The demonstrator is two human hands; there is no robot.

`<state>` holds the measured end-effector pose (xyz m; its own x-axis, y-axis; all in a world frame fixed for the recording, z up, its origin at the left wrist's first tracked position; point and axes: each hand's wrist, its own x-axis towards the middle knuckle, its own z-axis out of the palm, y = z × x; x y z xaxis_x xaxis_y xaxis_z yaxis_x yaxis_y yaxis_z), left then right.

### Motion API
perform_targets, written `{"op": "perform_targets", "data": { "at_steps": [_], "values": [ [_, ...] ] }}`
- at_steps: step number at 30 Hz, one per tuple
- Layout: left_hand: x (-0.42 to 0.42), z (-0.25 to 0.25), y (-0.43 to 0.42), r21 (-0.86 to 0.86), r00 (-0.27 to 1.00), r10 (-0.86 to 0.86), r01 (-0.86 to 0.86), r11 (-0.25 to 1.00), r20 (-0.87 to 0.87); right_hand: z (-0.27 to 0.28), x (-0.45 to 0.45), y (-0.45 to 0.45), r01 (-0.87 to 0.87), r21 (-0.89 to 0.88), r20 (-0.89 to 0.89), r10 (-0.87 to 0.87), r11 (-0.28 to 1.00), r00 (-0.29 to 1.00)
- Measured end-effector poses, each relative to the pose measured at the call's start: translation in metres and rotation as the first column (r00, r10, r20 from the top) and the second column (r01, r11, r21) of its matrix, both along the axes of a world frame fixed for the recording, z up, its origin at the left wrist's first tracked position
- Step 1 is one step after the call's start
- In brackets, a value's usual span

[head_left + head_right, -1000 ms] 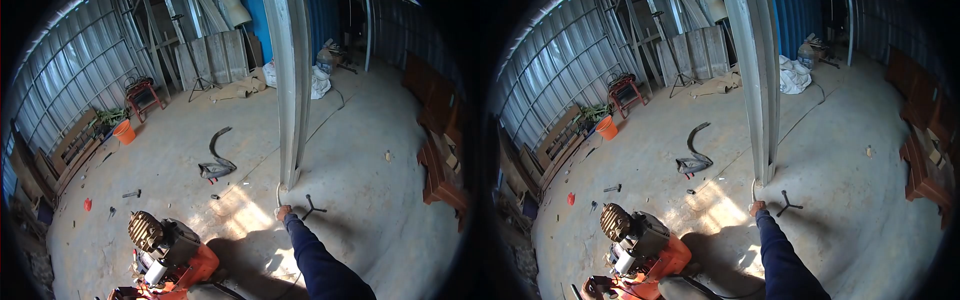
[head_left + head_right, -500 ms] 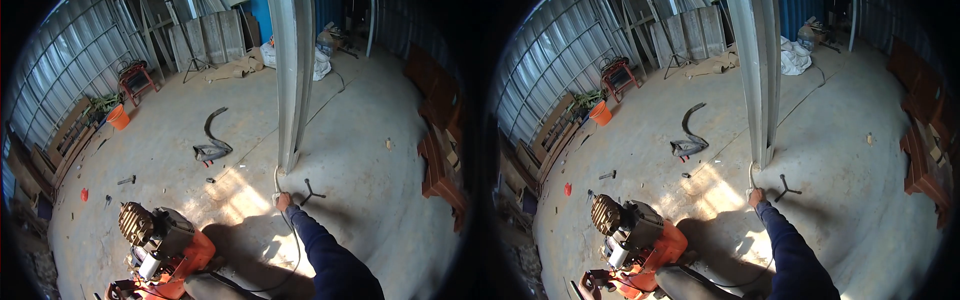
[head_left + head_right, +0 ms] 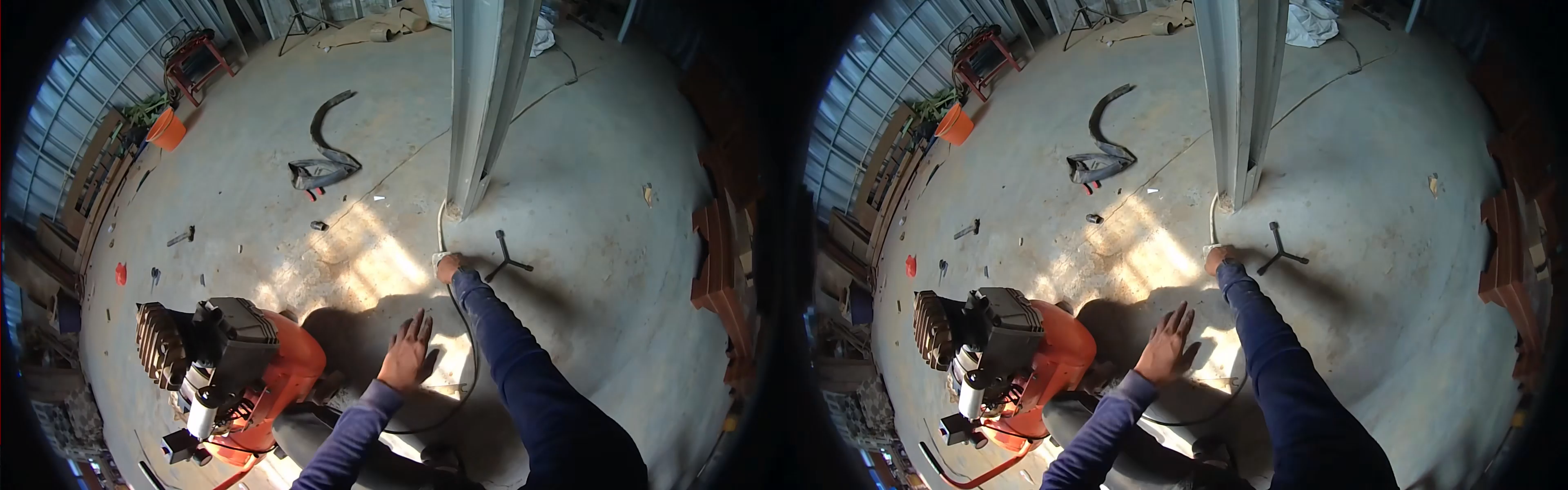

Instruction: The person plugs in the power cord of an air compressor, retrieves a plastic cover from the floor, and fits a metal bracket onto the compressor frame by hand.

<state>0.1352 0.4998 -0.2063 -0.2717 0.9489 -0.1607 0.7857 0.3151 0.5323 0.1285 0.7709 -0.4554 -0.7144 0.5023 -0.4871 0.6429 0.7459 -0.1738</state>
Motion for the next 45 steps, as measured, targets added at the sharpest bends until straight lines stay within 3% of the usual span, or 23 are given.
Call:
{"op": "perform_targets", "data": {
  "at_steps": [1, 3, 8, 11, 15, 18, 19, 21, 22, 23, 25, 27, 30, 33, 35, 37, 38, 40, 41, 43, 45],
  "values": [
    [-0.008, -0.042, 0.012, -0.109, 0.999, -0.028, 0.024, 0.994, -0.036, 0.004, -0.001, -0.001, 0.070, -0.049, -0.020, -0.071, 0.996, 0.997],
    [-0.023, -0.073, 0.044, -0.266, 1.000, -0.011, 0.008, 0.964, -0.010, 0.000, 0.000, -0.003, 0.132, -0.095, -0.019, -0.134, 0.987, 0.991],
    [-0.034, -0.132, 0.102, -0.238, 1.000, 0.026, -0.025, 0.971, 0.001, 0.015, 0.000, -0.014, 0.187, -0.063, -0.028, -0.189, 0.980, 0.982],
    [-0.029, -0.154, 0.117, -0.276, 0.999, 0.039, -0.040, 0.960, -0.007, 0.046, 0.001, -0.020, 0.196, -0.076, -0.009, -0.197, 0.978, 0.980],
    [-0.026, -0.159, 0.119, -0.298, 0.997, 0.061, -0.070, 0.952, -0.040, 0.037, 0.000, -0.025, 0.206, -0.014, -0.011, -0.207, 0.978, 0.978],
    [-0.038, -0.148, 0.130, -0.496, 0.986, -0.076, -0.009, 0.868, -0.151, 0.047, -0.008, -0.020, 0.211, -0.105, 0.074, -0.204, 0.972, 0.976],
    [-0.038, -0.143, 0.136, -0.482, 0.984, -0.067, -0.022, 0.876, -0.167, 0.058, -0.010, -0.011, 0.203, -0.092, 0.056, -0.199, 0.975, 0.978],
    [-0.029, -0.146, 0.140, -0.462, 0.971, -0.039, -0.077, 0.884, -0.237, 0.080, -0.007, 0.002, -0.054, -0.211, 0.189, 0.095, 0.976, 0.977],
    [-0.031, -0.151, 0.139, -0.461, 0.963, -0.025, -0.105, 0.881, -0.268, 0.080, -0.008, -0.001, -0.063, -0.214, 0.176, 0.102, 0.975, 0.979],
    [-0.039, -0.151, 0.140, -0.469, 0.962, -0.017, -0.118, 0.875, -0.274, 0.069, -0.006, -0.007, 0.088, -0.150, 0.043, -0.083, 0.985, 0.996],
    [-0.038, -0.159, 0.139, -0.440, 0.970, 0.010, -0.118, 0.890, -0.241, 0.049, 0.015, -0.029, 0.397, -0.096, -0.193, -0.409, 0.913, 0.892],
    [-0.030, -0.165, 0.131, -0.432, 0.976, 0.007, -0.103, 0.896, -0.218, 0.047, 0.022, -0.026, 0.342, -0.159, -0.136, -0.363, 0.926, 0.922],
    [-0.028, -0.165, 0.136, -0.426, 0.981, 0.074, -0.145, 0.893, -0.179, 0.098, 0.017, -0.008, 0.215, -0.241, -0.090, -0.242, 0.947, 0.966],
    [-0.031, -0.165, 0.135, -0.442, 0.981, 0.038, -0.121, 0.889, -0.192, 0.132, 0.033, -0.026, 0.369, -0.261, -0.212, -0.426, 0.892, 0.880],
    [-0.035, -0.164, 0.132, -0.458, 0.979, 0.022, -0.114, 0.882, -0.201, 0.126, 0.061, -0.049, 0.479, -0.118, -0.263, -0.492, 0.870, 0.830],
    [-0.035, -0.166, 0.132, -0.440, 0.982, 0.018, -0.101, 0.892, -0.189, 0.127, 0.091, -0.077, 0.461, -0.064, 0.042, -0.459, 0.885, 0.887],
    [-0.033, -0.168, 0.131, -0.433, 0.984, 0.018, -0.096, 0.896, -0.180, 0.127, 0.099, -0.096, 0.450, -0.070, 0.053, -0.447, 0.890, 0.893],
    [-0.028, -0.177, 0.134, -0.418, 0.981, 0.037, -0.114, 0.901, -0.189, 0.128, 0.106, -0.135, 0.097, 0.276, 0.178, -0.150, 0.956, 0.973],
    [-0.029, -0.180, 0.134, -0.397, 0.976, 0.048, -0.131, 0.909, -0.214, 0.103, 0.113, -0.142, 0.065, 0.255, 0.173, -0.111, 0.965, 0.979],
    [-0.026, -0.189, 0.144, -0.501, 0.977, 0.022, -0.127, 0.856, -0.210, 0.021, 0.123, -0.149, 0.218, 0.474, 0.005, -0.250, 0.853, 0.968],
    [-0.025, -0.178, 0.152, -0.517, 0.982, 0.052, -0.140, 0.844, -0.180, -0.009, 0.128, -0.157, 0.084, 0.658, 0.160, -0.248, 0.748, 0.955]
  ]
}}
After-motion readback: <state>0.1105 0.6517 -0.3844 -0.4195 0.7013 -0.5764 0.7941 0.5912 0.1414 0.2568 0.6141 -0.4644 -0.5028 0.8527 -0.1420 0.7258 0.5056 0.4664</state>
